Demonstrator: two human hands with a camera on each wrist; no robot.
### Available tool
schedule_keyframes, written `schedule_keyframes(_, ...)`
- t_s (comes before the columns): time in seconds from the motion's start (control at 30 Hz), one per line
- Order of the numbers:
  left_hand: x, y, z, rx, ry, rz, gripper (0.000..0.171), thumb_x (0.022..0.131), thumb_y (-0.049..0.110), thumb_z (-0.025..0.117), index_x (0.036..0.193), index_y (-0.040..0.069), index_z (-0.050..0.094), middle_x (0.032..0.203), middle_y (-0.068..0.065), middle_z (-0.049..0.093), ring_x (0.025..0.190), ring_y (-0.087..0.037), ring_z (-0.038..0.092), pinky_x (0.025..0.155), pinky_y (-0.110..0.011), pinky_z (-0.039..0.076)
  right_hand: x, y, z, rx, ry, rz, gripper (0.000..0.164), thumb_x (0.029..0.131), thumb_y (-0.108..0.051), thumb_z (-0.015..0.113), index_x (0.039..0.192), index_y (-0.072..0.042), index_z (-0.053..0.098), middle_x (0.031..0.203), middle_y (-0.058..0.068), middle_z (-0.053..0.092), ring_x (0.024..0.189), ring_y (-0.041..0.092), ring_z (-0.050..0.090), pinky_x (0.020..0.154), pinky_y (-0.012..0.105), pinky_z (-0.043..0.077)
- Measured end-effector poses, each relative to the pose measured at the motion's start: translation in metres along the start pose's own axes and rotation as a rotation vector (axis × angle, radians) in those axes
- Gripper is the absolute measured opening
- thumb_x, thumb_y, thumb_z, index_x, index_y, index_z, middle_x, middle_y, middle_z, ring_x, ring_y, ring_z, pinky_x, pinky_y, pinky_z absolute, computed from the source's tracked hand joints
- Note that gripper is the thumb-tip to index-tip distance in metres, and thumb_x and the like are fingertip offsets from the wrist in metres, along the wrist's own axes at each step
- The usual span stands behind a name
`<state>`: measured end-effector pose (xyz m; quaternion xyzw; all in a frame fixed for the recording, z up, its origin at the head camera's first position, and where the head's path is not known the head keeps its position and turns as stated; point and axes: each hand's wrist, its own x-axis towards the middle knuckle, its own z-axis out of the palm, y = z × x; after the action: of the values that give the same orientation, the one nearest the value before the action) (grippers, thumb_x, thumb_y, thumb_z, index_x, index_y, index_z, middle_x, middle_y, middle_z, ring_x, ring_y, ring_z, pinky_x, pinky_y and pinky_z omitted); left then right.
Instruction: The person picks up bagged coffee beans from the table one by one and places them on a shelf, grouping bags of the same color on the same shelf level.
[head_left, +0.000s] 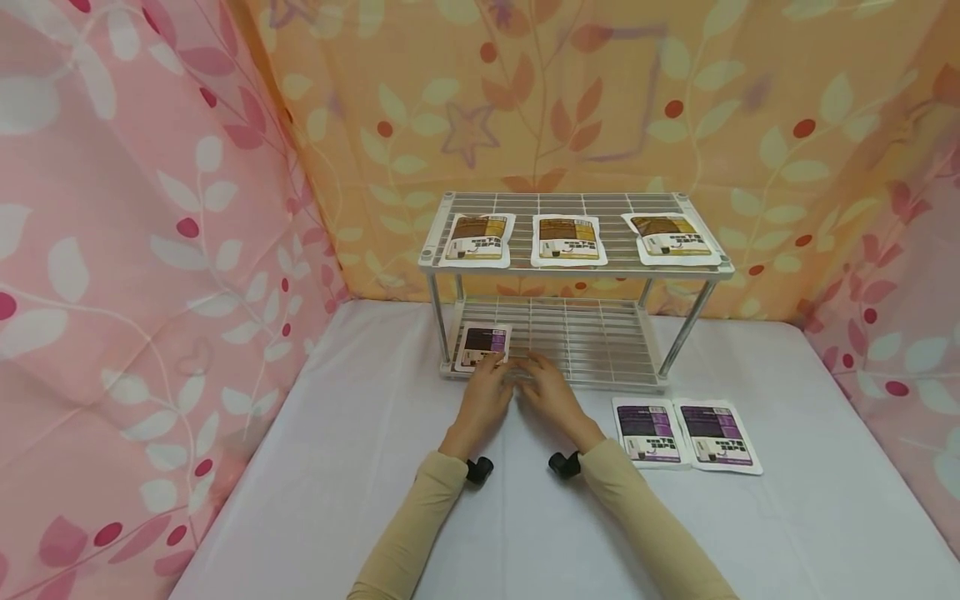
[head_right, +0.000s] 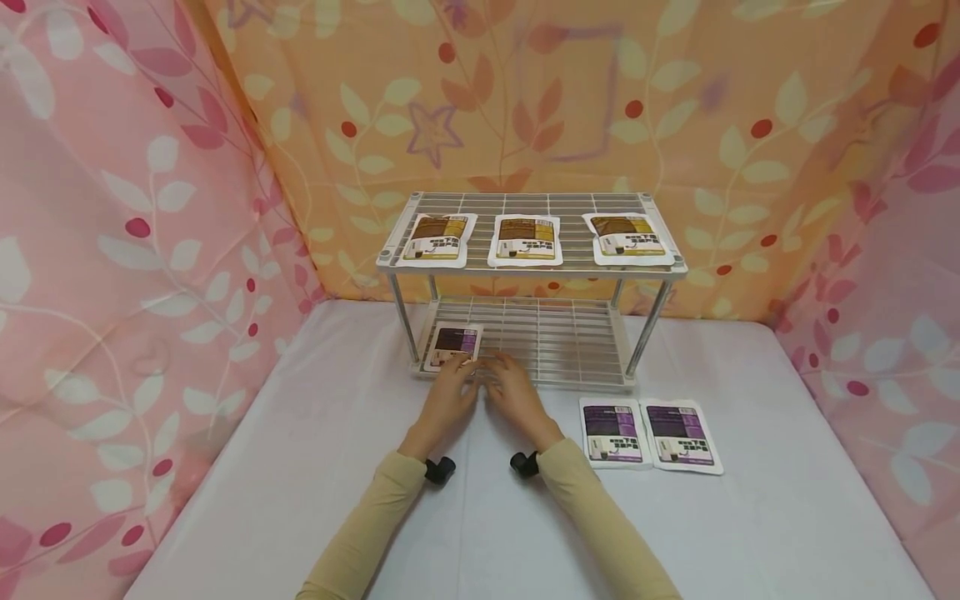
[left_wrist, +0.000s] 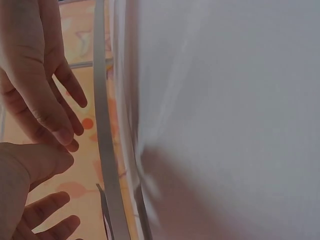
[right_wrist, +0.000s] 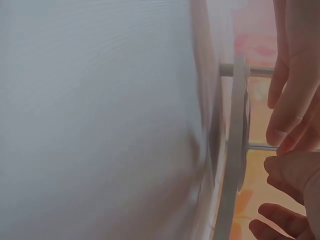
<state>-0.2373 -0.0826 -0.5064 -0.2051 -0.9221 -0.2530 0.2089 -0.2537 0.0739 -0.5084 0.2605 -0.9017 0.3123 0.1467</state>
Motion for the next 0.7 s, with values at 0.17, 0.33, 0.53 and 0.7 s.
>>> schedule_keyframes(0.17,0.000,0.004,0.003,0.018,-0.004,0.041,0.043,0.080,0.008,0.069,0.122,0.010,0.060,0.129,-0.017,0.053,0.122,-0.036,0.046,0.103,-0.047,0.037,-0.006,0.004,-0.006,0.005,0.018,0.016,0.038,0.084,-0.010,0.067,0.120,-0.002,0.060,0.129,0.026,0.050,0.117,0.040,0.048,0.098,0.052,0.039)
schedule_keyframes(0.33,-0.002,0.008,0.006,0.022,-0.010,0.056,0.041,0.082,0.010,0.067,0.122,0.012,0.059,0.129,-0.015,0.053,0.123,-0.035,0.046,0.103,-0.046,0.037,-0.012,0.005,-0.012,0.014,0.039,0.023,0.036,0.084,-0.011,0.067,0.119,-0.003,0.061,0.129,0.025,0.050,0.118,0.040,0.048,0.098,0.052,0.039)
schedule_keyframes(0.53,-0.002,0.016,0.006,0.004,-0.038,0.036,0.038,0.084,0.011,0.066,0.121,0.011,0.060,0.129,-0.018,0.053,0.122,-0.032,0.047,0.103,-0.043,0.039,-0.020,0.004,-0.020,0.018,0.050,0.022,0.036,0.084,-0.009,0.065,0.120,-0.004,0.061,0.129,0.026,0.049,0.117,0.041,0.048,0.096,0.055,0.040)
schedule_keyframes(0.7,-0.002,0.023,0.008,-0.017,-0.051,0.050,0.040,0.083,0.010,0.066,0.122,0.010,0.060,0.128,-0.017,0.053,0.120,-0.030,0.049,0.099,-0.042,0.042,-0.027,0.007,-0.024,0.029,0.065,0.032,0.036,0.082,-0.006,0.067,0.118,-0.001,0.061,0.129,0.027,0.050,0.116,0.044,0.048,0.095,0.056,0.040)
